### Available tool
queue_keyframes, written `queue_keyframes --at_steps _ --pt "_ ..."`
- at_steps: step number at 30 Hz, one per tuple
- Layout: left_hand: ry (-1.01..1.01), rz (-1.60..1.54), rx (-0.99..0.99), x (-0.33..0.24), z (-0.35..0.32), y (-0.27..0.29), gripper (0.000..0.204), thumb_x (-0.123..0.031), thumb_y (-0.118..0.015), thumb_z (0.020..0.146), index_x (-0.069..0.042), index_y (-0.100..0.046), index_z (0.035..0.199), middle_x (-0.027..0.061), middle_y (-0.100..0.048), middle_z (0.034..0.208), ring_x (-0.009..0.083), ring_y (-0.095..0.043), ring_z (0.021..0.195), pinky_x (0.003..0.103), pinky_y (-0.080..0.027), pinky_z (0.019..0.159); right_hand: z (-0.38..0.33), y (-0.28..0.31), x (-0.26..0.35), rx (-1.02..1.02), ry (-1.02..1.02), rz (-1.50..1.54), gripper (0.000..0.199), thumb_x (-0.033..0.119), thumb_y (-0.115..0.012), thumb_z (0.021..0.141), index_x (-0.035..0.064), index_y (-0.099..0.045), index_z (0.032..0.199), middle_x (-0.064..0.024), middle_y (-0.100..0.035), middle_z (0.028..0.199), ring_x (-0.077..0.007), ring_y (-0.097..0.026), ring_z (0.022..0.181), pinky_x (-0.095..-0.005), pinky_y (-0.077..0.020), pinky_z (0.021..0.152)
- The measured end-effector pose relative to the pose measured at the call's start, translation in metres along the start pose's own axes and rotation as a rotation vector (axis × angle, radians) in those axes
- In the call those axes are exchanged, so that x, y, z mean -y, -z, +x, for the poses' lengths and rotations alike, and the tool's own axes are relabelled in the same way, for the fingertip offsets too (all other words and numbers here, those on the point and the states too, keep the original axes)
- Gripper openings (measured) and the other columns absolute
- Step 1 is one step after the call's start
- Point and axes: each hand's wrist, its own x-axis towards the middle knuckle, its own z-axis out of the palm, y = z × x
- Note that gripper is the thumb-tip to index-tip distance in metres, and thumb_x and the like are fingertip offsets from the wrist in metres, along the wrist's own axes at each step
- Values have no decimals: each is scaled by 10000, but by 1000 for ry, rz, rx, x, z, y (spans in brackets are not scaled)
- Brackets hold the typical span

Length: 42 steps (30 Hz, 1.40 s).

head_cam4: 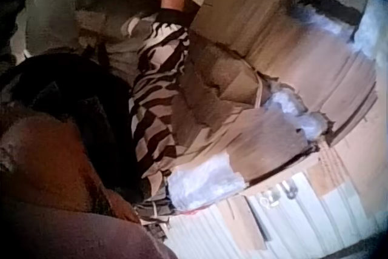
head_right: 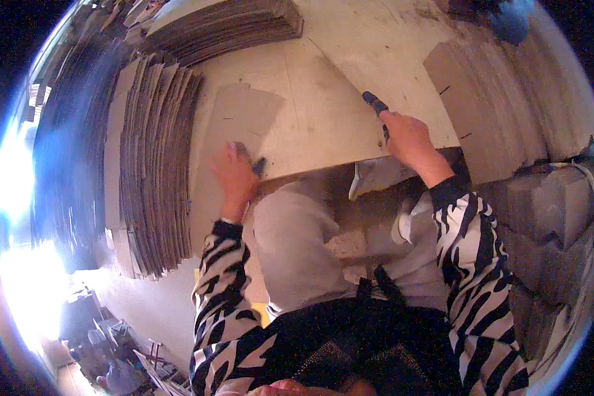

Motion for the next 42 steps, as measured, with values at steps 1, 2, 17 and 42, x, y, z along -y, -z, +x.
queue_keyframes --at_steps 1,2,17,42 --pt "-101 -105 -24 -12 -8 5 423 -374 -598 817 -32 -669 1056 162 -406 1430 323 -296 1379 654 -155 1066 -1 9 -4 -24 -14 -15 335 27 -572 775 94 -547 1102 -150 -651 966 -348 -623 940 -479 -476 770" --pt "-152 -111 -101 -17 -20 -3 396 -362 -603 812 -32 -670 1019 164 -430 1404 319 -328 1355 646 -166 1065 -2 13 -5 -38 -12 -25 341 20 -565 776 102 -550 1106 -147 -655 937 -353 -627 915 -477 -477 760" --pt "275 -1042 -183 -107 77 28 250 -159 -556 785 12 -692 906 195 -679 858 373 -631 862 423 -465 792 8 45 23 -464 523 205 201 39 -564 744 71 -582 942 -135 -611 791 -357 -614 760 -463 -476 612" --pt "-340 -296 -68 -136 7 52 402 -172 -605 758 -20 -621 1129 127 -484 1352 228 -416 1287 612 -194 1055 -10 52 -34 -67 21 -114 405 85 -590 772 103 -555 1175 -142 -672 852 -358 -651 822 -482 -496 667"
